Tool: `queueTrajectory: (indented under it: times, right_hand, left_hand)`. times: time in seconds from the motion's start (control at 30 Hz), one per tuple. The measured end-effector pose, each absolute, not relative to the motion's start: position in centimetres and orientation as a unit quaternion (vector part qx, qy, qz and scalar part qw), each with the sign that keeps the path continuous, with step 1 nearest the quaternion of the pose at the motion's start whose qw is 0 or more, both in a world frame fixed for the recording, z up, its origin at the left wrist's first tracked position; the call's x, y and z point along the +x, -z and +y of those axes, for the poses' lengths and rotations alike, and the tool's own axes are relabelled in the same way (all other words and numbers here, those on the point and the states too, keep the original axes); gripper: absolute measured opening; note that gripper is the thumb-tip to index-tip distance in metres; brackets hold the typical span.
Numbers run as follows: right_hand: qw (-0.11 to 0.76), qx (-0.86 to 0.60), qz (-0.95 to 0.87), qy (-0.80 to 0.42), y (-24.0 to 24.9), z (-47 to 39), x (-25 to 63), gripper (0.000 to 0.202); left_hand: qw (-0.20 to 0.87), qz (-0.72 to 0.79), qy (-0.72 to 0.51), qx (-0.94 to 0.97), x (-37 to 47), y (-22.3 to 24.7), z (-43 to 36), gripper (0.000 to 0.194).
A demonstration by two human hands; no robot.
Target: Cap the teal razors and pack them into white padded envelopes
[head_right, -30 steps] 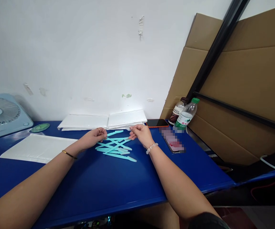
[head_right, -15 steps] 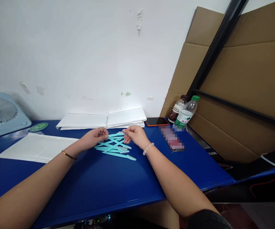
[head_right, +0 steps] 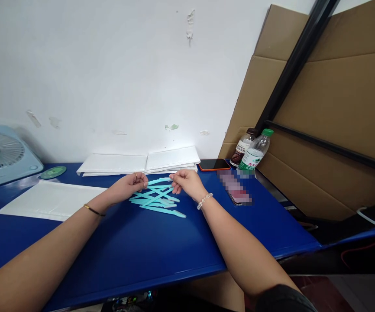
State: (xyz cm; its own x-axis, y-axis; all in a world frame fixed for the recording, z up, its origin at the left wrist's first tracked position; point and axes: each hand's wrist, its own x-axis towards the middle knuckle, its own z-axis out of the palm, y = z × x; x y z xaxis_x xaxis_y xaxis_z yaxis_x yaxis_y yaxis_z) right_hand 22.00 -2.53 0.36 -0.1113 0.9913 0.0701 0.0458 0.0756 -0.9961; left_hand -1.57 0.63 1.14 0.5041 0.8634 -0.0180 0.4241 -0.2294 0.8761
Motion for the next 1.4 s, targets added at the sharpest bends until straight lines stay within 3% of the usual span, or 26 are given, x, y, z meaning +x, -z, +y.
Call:
queueTrajectory:
  times: [0.13,0.2,0.33,0.4,0.47,0.57,0.6,0.73,0.9,1.07,1.17,1.23,1.3,1.4]
  right_hand:
    - [0.46,-0.466,-0.572,-0.494,-0.3,-2.8,21.4,0.042]
    - [0.444,-0.481,-0.594,-0.467,-0.1,-2.7,21.5,0.041]
    - [0.383,-0.561,-0.675,-0.287,0.5,-2.1,22.4,0.038]
    - [0.345,-0.562,-0.722,-0.21,0.6,-2.0,22.8,0.034]
    - [0.295,-0.529,-0.774,-0.185,0.3,-2.3,23.0,0.035]
    - [0.175,-0.48,-0.844,-0.164,-0.5,-3.5,22.7,0.069]
    - [0.136,-0.473,-0.858,-0.149,-0.8,-4.0,22.4,0.071]
    - [0.062,-0.466,-0.881,-0.063,-1.2,-5.7,20.8,0.032]
    - [0.004,-0.472,-0.881,-0.009,-0.5,-6.4,19.7,0.027]
    - [-0.053,-0.469,-0.881,0.02,-3.3,-7.1,19.8,0.026]
    - [-0.028,-0.473,-0.881,0.011,-8.0,-8.1,20.3,0.023]
    - [0.089,-0.437,-0.894,-0.028,-11.4,-8.9,20.6,0.038]
    - [0.224,-0.402,-0.886,-0.065,-13.7,-9.6,20.5,0.034]
    - [0.293,-0.364,-0.882,-0.063,-14.0,-10.5,19.2,0.034]
  left_hand:
    - [0.402,0.443,-0.23,0.768,-1.2,-0.7,0.7,0.036]
    - [0.321,0.453,-0.228,0.8,-1.1,-0.5,0.6,0.043]
    - [0.129,0.421,-0.173,0.881,-1.1,-0.4,-0.1,0.092]
    - [0.115,0.399,-0.11,0.903,-1.0,-0.2,-0.5,0.1]
    - [0.119,0.386,-0.076,0.911,-0.7,-0.2,-0.8,0.082]
    - [0.101,0.369,-0.071,0.921,0.0,-0.4,-1.5,0.05]
    - [0.089,0.364,-0.069,0.925,0.3,-0.5,-1.8,0.042]
    - [0.036,0.354,-0.047,0.934,1.4,-0.8,-3.2,0.02]
    - [0.038,0.35,-0.029,0.936,2.8,-0.3,-4.2,0.021]
    - [0.097,0.363,-0.113,0.92,3.4,0.4,-4.8,0.018]
    - [0.222,0.359,-0.203,0.883,3.8,-0.2,-5.3,0.02]
    - [0.289,0.358,-0.28,0.842,4.2,-0.9,-5.7,0.025]
    - [0.329,0.361,-0.339,0.804,4.7,-1.6,-6.3,0.031]
    - [0.375,0.36,-0.365,0.772,5.5,-1.6,-7.3,0.033]
